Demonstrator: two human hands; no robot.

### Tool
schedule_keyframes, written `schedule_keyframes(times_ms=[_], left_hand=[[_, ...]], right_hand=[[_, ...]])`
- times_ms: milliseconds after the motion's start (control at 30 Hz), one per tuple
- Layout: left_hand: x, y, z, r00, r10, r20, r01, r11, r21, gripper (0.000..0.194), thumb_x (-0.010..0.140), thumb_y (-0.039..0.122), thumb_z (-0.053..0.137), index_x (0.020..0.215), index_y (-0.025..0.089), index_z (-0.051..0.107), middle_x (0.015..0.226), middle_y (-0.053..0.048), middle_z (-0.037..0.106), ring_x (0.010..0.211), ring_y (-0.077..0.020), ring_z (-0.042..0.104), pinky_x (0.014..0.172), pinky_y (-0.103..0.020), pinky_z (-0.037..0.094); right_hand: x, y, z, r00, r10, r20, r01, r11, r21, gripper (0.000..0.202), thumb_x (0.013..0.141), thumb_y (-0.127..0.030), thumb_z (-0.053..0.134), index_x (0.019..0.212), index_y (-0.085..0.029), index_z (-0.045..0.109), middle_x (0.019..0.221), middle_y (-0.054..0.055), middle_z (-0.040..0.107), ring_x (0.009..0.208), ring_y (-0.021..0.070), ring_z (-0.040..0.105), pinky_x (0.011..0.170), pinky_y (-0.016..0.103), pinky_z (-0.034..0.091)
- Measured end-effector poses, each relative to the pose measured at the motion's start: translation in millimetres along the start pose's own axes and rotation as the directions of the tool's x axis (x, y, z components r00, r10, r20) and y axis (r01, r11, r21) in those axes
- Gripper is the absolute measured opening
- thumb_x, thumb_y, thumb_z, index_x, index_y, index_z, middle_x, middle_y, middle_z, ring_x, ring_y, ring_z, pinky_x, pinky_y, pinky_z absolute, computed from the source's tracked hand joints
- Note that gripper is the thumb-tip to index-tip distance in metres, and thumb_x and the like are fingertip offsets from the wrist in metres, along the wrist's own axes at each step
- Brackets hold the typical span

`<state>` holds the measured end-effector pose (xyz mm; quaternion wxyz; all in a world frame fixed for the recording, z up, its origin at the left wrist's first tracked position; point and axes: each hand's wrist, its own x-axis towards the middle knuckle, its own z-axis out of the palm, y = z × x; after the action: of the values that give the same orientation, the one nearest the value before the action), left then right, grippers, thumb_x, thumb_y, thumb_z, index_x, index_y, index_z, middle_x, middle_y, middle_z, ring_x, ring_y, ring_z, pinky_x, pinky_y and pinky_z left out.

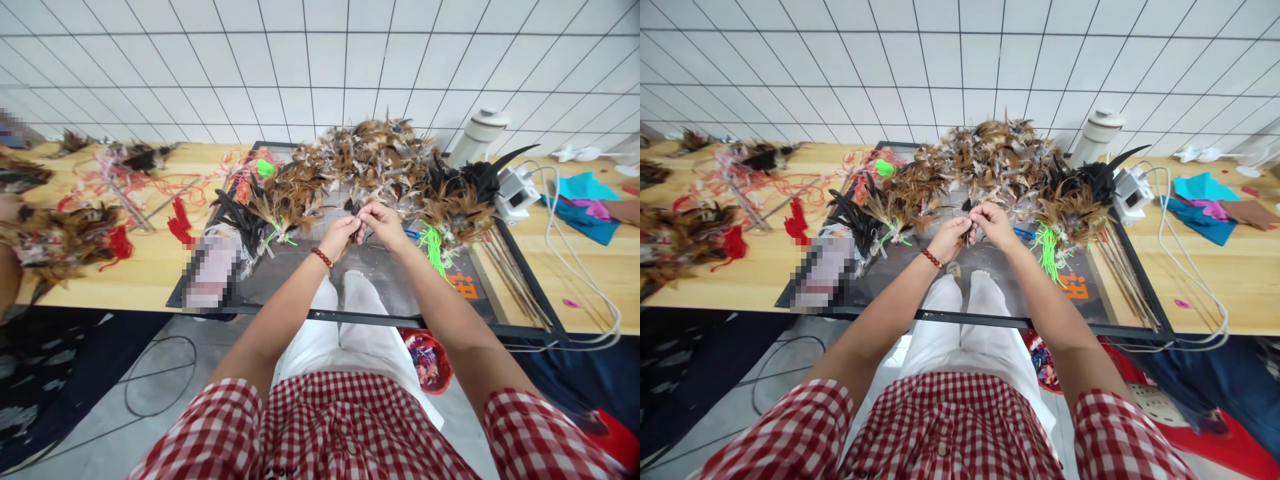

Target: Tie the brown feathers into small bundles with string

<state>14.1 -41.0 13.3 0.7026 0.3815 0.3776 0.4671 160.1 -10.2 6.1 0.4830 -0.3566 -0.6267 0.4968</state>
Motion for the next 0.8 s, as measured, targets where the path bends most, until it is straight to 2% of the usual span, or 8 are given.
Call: schedule_keyframes(times_ms=[200, 333, 533, 800], left_hand=[[3, -3, 2.0, 0.996, 0.038, -0.076, -0.035, 0.999, 0.035, 0.032, 0.094, 0.020, 0.068, 0.065, 0.014, 0.058, 0.050, 0.006, 0.052, 0.043, -0.0046, 0.046, 0.050, -0.018, 0.044], [3, -5, 2.1, 0.997, 0.040, -0.071, -0.036, 0.997, 0.065, 0.030, 0.095, 0.016, 0.066, 0.065, 0.013, 0.060, 0.050, 0.005, 0.052, 0.043, -0.0053, 0.046, 0.050, -0.019, 0.046], [4, -5, 2.1, 0.997, 0.054, -0.062, -0.048, 0.995, 0.087, 0.032, 0.091, 0.026, 0.074, 0.065, 0.013, 0.061, 0.051, 0.005, 0.053, 0.044, -0.0042, 0.047, 0.050, -0.018, 0.047], [5, -4, 2.9, 0.996, 0.040, -0.076, -0.035, 0.996, 0.076, 0.030, 0.095, 0.012, 0.062, 0.065, 0.013, 0.060, 0.050, 0.006, 0.052, 0.042, -0.0042, 0.046, 0.049, -0.018, 0.048]], right_hand=[[1, 5, 6, 0.996, -0.020, -0.085, 0.017, 0.999, -0.036, 0.060, 0.064, -0.079, 0.080, 0.075, -0.021, 0.065, 0.061, -0.004, 0.061, 0.056, 0.0125, 0.057, 0.060, 0.030, 0.051], [-1, 9, 7, 0.996, 0.030, -0.080, -0.027, 0.999, 0.037, 0.062, 0.062, -0.079, 0.082, 0.076, -0.022, 0.064, 0.059, -0.004, 0.059, 0.053, 0.0133, 0.057, 0.056, 0.031, 0.050], [-2, 13, 6, 0.996, 0.069, -0.051, -0.065, 0.994, 0.089, 0.061, 0.061, -0.078, 0.083, 0.077, -0.023, 0.062, 0.058, -0.005, 0.058, 0.050, 0.0131, 0.056, 0.052, 0.030, 0.050], [-2, 18, 6, 0.993, 0.094, -0.072, -0.083, 0.987, 0.135, 0.057, 0.062, -0.071, 0.086, 0.076, -0.021, 0.063, 0.059, -0.006, 0.058, 0.051, 0.0113, 0.058, 0.053, 0.028, 0.050]])
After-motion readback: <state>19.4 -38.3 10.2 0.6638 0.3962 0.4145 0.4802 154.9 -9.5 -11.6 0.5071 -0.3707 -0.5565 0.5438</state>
